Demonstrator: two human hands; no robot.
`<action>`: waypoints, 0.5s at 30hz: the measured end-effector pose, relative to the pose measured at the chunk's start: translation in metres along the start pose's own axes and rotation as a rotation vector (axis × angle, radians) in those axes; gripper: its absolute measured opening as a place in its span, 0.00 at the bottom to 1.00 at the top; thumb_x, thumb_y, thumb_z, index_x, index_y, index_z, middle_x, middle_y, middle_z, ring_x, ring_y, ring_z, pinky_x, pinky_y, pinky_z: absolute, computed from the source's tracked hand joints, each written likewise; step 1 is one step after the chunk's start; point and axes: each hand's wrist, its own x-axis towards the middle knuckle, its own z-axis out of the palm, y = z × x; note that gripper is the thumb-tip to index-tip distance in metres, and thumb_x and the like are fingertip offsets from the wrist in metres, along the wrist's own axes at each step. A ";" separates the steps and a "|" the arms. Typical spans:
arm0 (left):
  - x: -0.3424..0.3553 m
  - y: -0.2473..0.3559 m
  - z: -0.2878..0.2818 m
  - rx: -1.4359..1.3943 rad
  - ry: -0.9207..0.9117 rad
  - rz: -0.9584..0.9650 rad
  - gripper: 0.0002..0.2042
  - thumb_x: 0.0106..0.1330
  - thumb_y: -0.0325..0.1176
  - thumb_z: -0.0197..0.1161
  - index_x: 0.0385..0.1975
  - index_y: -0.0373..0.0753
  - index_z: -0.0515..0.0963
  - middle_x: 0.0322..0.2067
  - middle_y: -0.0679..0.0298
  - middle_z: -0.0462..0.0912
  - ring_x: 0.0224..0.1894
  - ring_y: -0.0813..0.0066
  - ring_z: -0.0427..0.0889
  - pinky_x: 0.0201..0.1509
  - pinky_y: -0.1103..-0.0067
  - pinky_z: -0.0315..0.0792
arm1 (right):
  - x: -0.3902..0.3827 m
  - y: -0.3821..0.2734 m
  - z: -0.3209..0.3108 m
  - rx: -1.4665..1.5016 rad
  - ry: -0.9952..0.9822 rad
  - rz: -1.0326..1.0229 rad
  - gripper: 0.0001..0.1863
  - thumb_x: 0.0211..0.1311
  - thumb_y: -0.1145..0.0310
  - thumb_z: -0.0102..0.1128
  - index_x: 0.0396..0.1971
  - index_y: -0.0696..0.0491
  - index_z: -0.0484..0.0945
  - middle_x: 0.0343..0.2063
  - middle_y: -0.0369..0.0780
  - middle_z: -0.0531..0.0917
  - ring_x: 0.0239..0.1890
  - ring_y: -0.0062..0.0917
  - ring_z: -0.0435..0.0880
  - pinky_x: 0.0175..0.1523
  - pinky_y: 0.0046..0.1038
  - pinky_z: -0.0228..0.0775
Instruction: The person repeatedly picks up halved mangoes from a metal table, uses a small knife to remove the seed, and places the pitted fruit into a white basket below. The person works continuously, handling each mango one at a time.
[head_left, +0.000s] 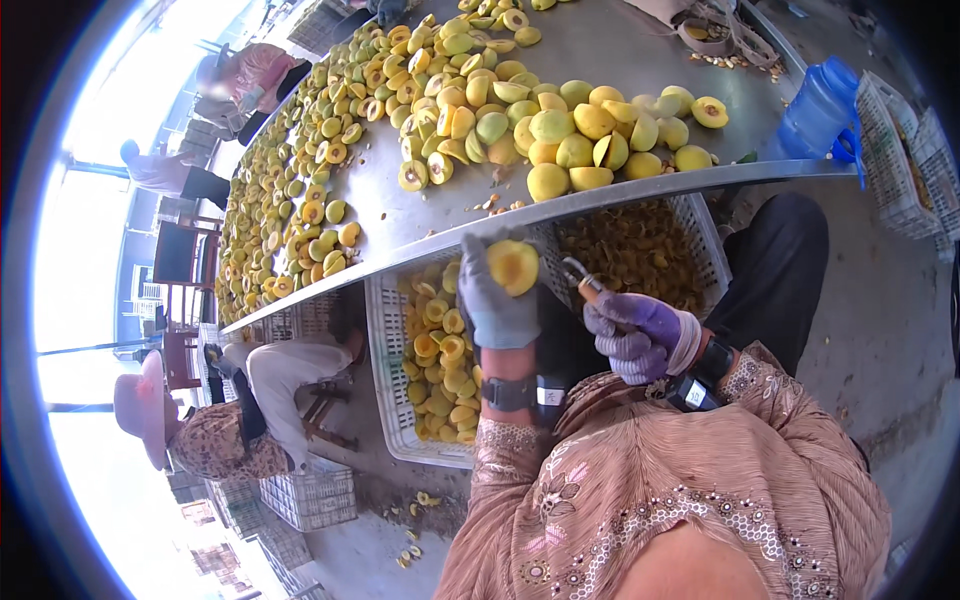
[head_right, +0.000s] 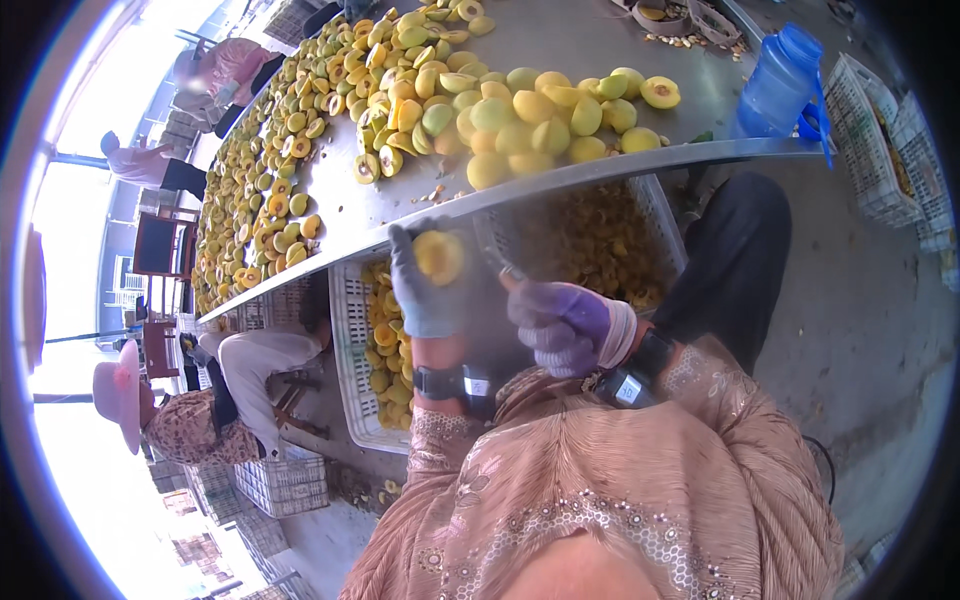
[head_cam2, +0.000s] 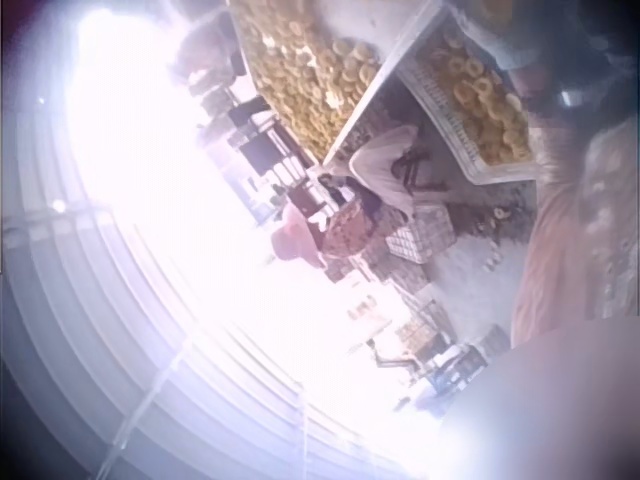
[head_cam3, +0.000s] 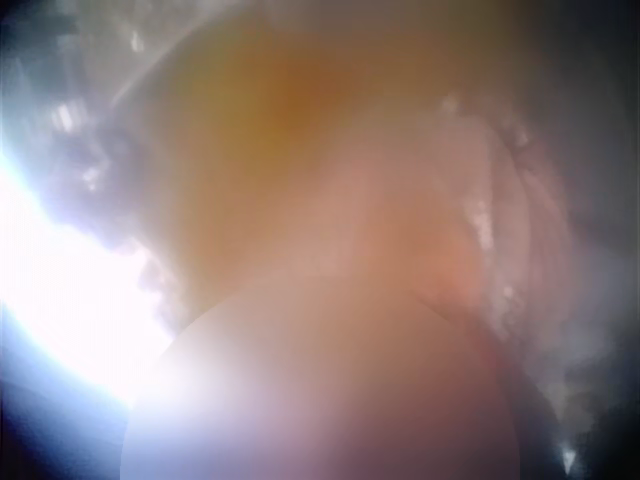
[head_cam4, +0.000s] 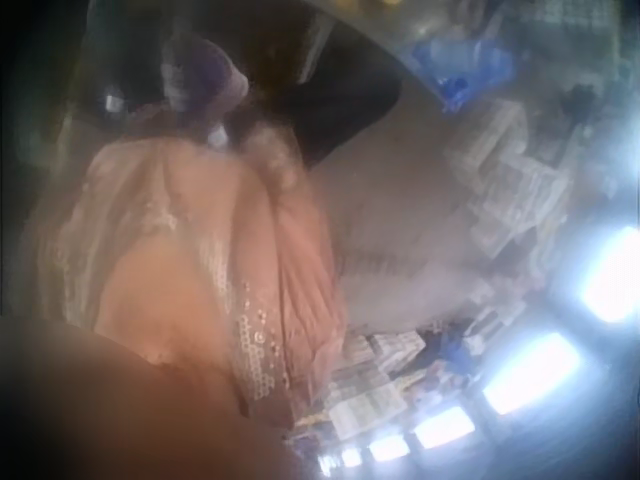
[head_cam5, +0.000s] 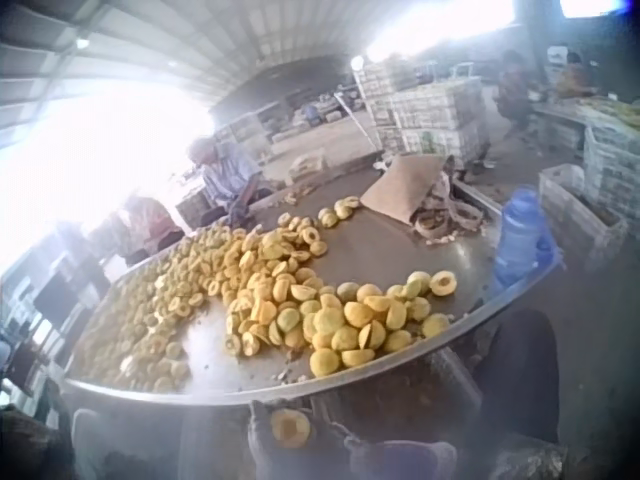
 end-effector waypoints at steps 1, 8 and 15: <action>0.000 0.012 -0.015 0.160 0.009 0.041 0.19 0.73 0.48 0.52 0.38 0.34 0.75 0.36 0.56 0.82 0.29 0.64 0.83 0.27 0.77 0.77 | -0.008 -0.007 -0.006 -0.007 0.089 -0.069 0.21 0.70 0.46 0.49 0.24 0.46 0.66 0.11 0.26 0.60 0.07 0.11 0.54 0.10 0.16 0.45; 0.039 0.067 -0.058 1.961 0.277 0.895 0.21 0.56 0.44 0.69 0.49 0.46 0.78 0.57 0.48 0.73 0.53 0.48 0.76 0.55 0.61 0.73 | -0.016 -0.004 -0.051 -0.144 0.446 -0.051 0.19 0.70 0.47 0.50 0.23 0.42 0.68 0.09 0.26 0.57 0.07 0.11 0.53 0.11 0.19 0.41; 0.100 -0.026 0.044 1.914 -0.424 0.542 0.29 0.51 0.48 0.73 0.52 0.44 0.74 0.50 0.51 0.76 0.50 0.49 0.78 0.54 0.62 0.73 | -0.016 -0.005 -0.063 -0.376 0.610 -0.185 0.20 0.72 0.47 0.47 0.23 0.43 0.69 0.10 0.28 0.63 0.09 0.19 0.63 0.15 0.25 0.54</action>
